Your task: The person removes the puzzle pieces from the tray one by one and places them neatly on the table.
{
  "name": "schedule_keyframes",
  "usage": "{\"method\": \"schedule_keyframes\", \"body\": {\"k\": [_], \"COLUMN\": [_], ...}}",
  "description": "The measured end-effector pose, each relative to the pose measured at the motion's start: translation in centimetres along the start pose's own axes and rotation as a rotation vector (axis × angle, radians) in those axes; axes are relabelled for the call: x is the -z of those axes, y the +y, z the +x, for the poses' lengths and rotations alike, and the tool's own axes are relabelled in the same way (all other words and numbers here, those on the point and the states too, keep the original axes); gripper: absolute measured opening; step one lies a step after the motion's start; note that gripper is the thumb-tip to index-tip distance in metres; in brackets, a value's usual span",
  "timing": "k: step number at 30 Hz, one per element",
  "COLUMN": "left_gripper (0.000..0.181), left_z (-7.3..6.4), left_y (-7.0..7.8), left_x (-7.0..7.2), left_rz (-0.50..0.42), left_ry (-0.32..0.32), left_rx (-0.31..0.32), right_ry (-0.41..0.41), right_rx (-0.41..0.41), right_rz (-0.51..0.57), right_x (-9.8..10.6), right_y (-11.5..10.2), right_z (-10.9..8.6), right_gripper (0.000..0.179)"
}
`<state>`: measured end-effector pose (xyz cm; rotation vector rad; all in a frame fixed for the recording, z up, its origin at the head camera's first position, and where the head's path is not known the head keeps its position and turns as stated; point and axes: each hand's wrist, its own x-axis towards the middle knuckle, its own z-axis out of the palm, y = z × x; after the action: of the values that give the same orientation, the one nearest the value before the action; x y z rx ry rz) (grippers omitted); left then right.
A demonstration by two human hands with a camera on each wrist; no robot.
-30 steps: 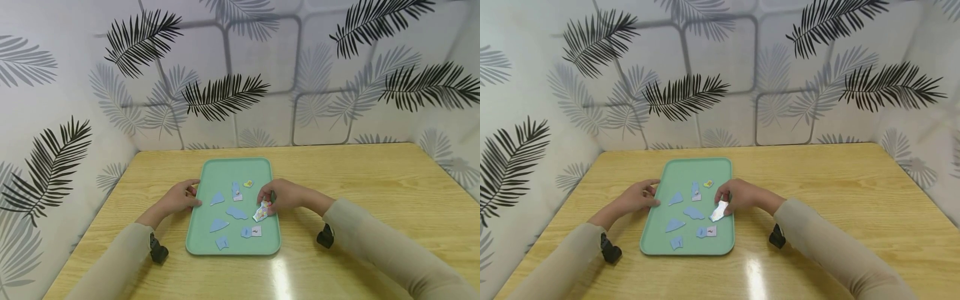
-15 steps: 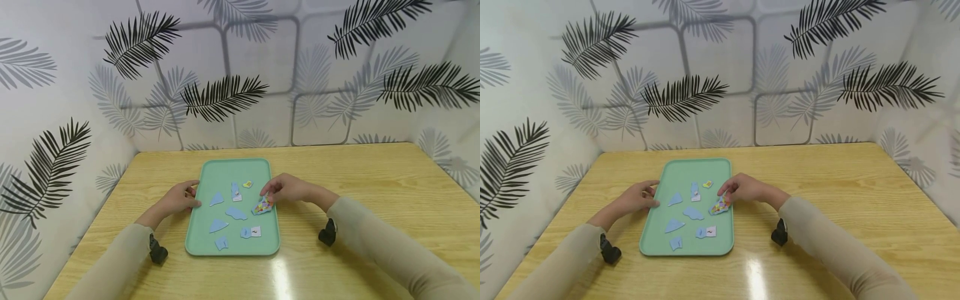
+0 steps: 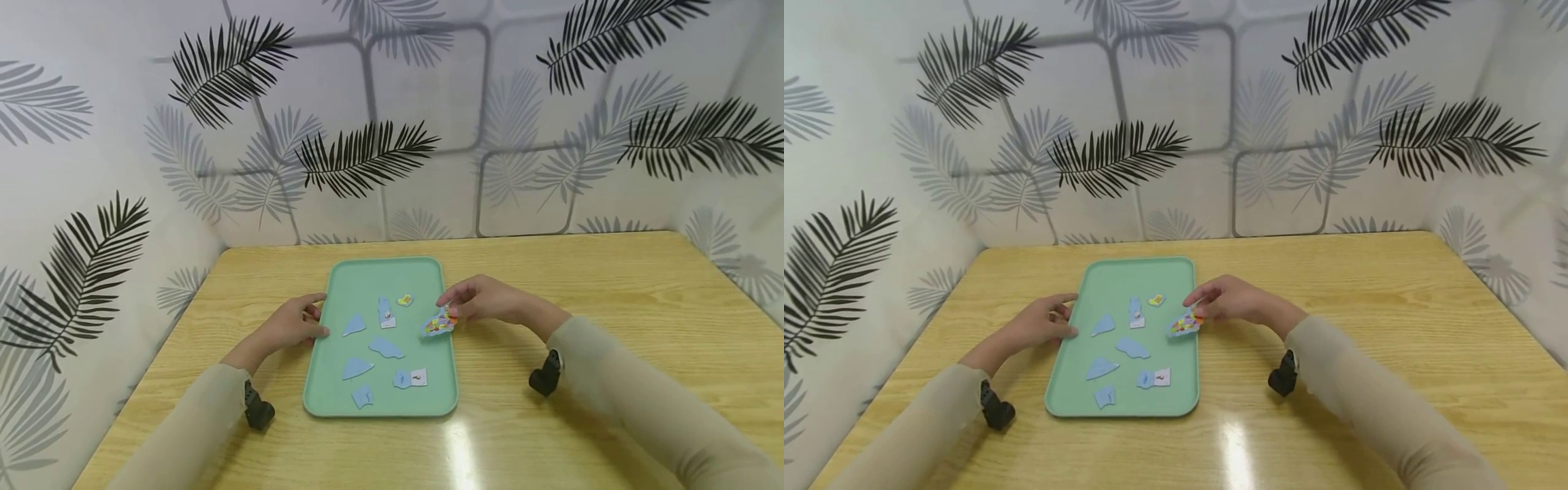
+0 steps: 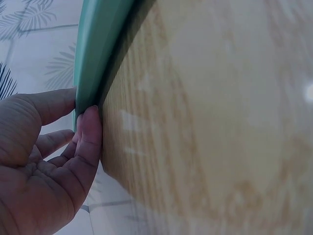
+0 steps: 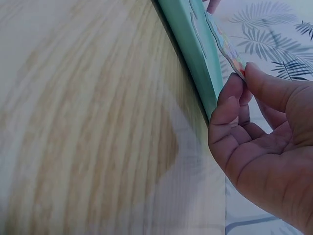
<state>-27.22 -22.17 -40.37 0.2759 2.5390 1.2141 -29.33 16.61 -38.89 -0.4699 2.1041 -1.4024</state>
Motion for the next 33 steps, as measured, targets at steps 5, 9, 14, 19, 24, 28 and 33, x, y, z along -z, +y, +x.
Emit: {"method": "schedule_keyframes", "body": {"k": [5, 9, 14, 19, 24, 28, 33], "left_gripper": [0.074, 0.074, 0.074, 0.074, 0.074, 0.074, 0.075], "left_z": [0.0, 0.1, 0.1, 0.0, -0.1, -0.1, 0.0], "left_y": [0.0, -0.1, 0.0, 0.1, 0.1, 0.0, -0.1], "left_x": [0.1, 0.2, 0.0, 0.0, 0.0, 0.0, 0.1], "left_rz": [-0.001, 0.008, 0.015, 0.015, 0.012, -0.002, -0.011], "left_ry": [-0.003, -0.006, -0.003, 0.003, 0.003, -0.008, -0.017], "left_rx": [-0.002, -0.005, -0.003, 0.001, 0.006, -0.003, -0.014], "right_ry": [0.026, 0.039, 0.066, 0.119, 0.167, 0.201, 0.237], "right_rx": [0.003, 0.005, 0.01, -0.01, -0.028, -0.035, -0.031], "right_rz": [0.015, 0.071, 0.126, 0.16, 0.185, 0.2, 0.234], "right_x": [1.2, 2.4, 3.9, 5.0, 5.8, 6.6, 7.5], "right_y": [0.0, 0.4, 1.0, 1.4, 2.0, 2.5, 2.8], "right_z": [-0.6, -0.9, -1.2, -1.5, -1.5, -1.4, -1.3], "right_gripper": [0.034, 0.037, 0.041, 0.043, 0.045, 0.046, 0.05]}}
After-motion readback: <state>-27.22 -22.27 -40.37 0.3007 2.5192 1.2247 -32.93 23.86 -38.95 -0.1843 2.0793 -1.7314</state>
